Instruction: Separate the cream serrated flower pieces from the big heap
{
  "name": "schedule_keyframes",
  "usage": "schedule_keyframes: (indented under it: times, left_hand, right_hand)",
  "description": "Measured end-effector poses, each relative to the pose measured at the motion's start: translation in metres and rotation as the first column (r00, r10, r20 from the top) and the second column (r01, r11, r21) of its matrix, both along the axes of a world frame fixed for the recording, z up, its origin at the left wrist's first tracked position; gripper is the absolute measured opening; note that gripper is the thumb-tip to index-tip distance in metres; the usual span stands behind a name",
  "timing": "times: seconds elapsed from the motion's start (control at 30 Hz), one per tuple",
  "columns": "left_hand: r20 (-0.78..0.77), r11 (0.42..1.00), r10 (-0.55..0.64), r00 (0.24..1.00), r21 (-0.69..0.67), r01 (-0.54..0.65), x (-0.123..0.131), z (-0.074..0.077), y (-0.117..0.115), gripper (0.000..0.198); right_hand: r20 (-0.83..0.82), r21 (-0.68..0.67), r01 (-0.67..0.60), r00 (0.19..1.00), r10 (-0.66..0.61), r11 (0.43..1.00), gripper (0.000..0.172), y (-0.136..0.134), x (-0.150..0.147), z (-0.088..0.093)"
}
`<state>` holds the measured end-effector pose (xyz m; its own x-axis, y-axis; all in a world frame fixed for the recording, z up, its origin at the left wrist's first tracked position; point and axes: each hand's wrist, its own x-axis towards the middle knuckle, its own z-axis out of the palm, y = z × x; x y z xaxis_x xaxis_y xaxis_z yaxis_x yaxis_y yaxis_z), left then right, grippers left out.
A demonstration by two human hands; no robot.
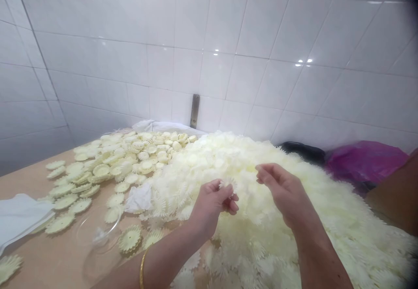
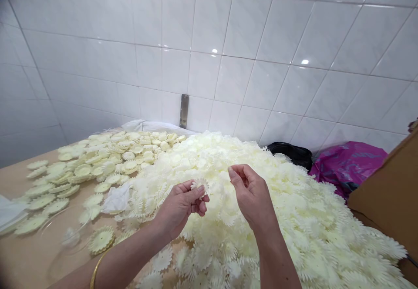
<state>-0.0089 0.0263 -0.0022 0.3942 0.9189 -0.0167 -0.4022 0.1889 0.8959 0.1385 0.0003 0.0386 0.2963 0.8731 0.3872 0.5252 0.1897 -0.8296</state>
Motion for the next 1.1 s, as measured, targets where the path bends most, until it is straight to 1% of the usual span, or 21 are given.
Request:
schedule_keyframes:
  times: [0.07, 0.13, 0.2, 0.3, 0.43, 0.53, 0.57, 0.63, 0.77, 0.83, 0.87, 0.9, 0.97, 1.03, 1.1]
  left_hand:
    - [-0.011, 1.0, -0.016, 1.0, 0.019, 0.016, 0.001, -0.003, 0.0, 0.023]
    - [-0.033, 0.998, -0.025, 0.999, 0.063, 0.027, 0.002, -0.006, 0.0, 0.025]
    - [-0.054, 0.994, -0.008, 0.999, 0.105, 0.013, 0.001, -0.007, -0.001, 0.027]
    - [-0.076, 0.99, 0.054, 0.996, 0.135, -0.043, 0.0, -0.007, -0.001, 0.032]
    - [-0.094, 0.976, 0.118, 0.989, 0.197, -0.098, -0.001, -0.006, -0.001, 0.033]
    - [-0.107, 0.959, 0.17, 0.98, 0.246, -0.14, 0.0, -0.006, 0.0, 0.034]
    - [-0.115, 0.957, 0.17, 0.979, 0.255, -0.136, 0.0, -0.006, 0.0, 0.034]
    - [-0.124, 0.958, 0.131, 0.984, 0.273, -0.093, 0.0, -0.005, -0.001, 0.032]
    - [-0.115, 0.956, 0.009, 0.993, 0.291, 0.025, -0.003, 0.001, -0.003, 0.031]
    - [-0.096, 0.963, -0.048, 0.994, 0.259, 0.071, -0.004, 0.003, -0.003, 0.031]
    - [-0.077, 0.969, -0.067, 0.995, 0.233, 0.083, -0.004, 0.003, -0.003, 0.032]
    - [-0.056, 0.975, -0.075, 0.996, 0.206, 0.085, -0.004, 0.003, -0.004, 0.034]
    - [-0.023, 0.983, -0.074, 0.997, 0.165, 0.077, -0.002, 0.001, -0.004, 0.035]
    - [-0.009, 0.987, -0.071, 0.997, 0.147, 0.071, 0.001, -0.001, -0.006, 0.035]
    - [-0.004, 0.987, -0.064, 0.998, 0.146, 0.064, 0.003, -0.002, -0.008, 0.035]
  right_hand:
    - [0.064, 0.015, -0.019, 0.998, 0.018, 1.0, 0.024, -0.006, -0.002, 0.004]
    - [0.101, 0.016, -0.071, 0.993, 0.069, 0.997, 0.023, -0.011, -0.007, 0.008]
    - [0.117, -0.004, -0.147, 0.982, 0.147, 0.989, 0.022, -0.015, -0.013, 0.01]
    - [0.127, -0.071, -0.241, 0.96, 0.249, 0.968, 0.022, -0.016, -0.021, 0.011]
    - [0.119, -0.158, -0.268, 0.95, 0.288, 0.95, 0.021, -0.012, -0.029, 0.006]
    - [0.084, -0.179, -0.314, 0.939, 0.332, 0.932, 0.021, -0.007, -0.032, 0.001]
    - [0.066, -0.175, -0.329, 0.936, 0.345, 0.928, 0.021, -0.006, -0.032, 0.0]
    - [0.027, -0.151, -0.342, 0.936, 0.35, 0.927, 0.024, -0.005, -0.03, -0.002]
    - [0.008, -0.102, -0.291, 0.956, 0.293, 0.951, 0.03, -0.002, -0.026, -0.004]
    - [0.046, -0.083, -0.271, 0.96, 0.275, 0.959, 0.031, 0.0, -0.025, -0.006]
    - [0.08, -0.062, -0.235, 0.968, 0.24, 0.97, 0.032, 0.002, -0.025, -0.008]
    - [0.121, -0.027, -0.171, 0.977, 0.173, 0.985, 0.032, 0.003, -0.025, -0.01]
    - [0.208, 0.082, 0.012, 0.978, -0.029, 0.997, 0.031, 0.006, -0.025, -0.014]
    - [0.28, 0.187, 0.16, 0.937, -0.209, 0.969, 0.03, 0.009, -0.025, -0.018]
    - [0.345, 0.249, 0.221, 0.889, -0.3, 0.943, 0.029, 0.012, -0.025, -0.021]
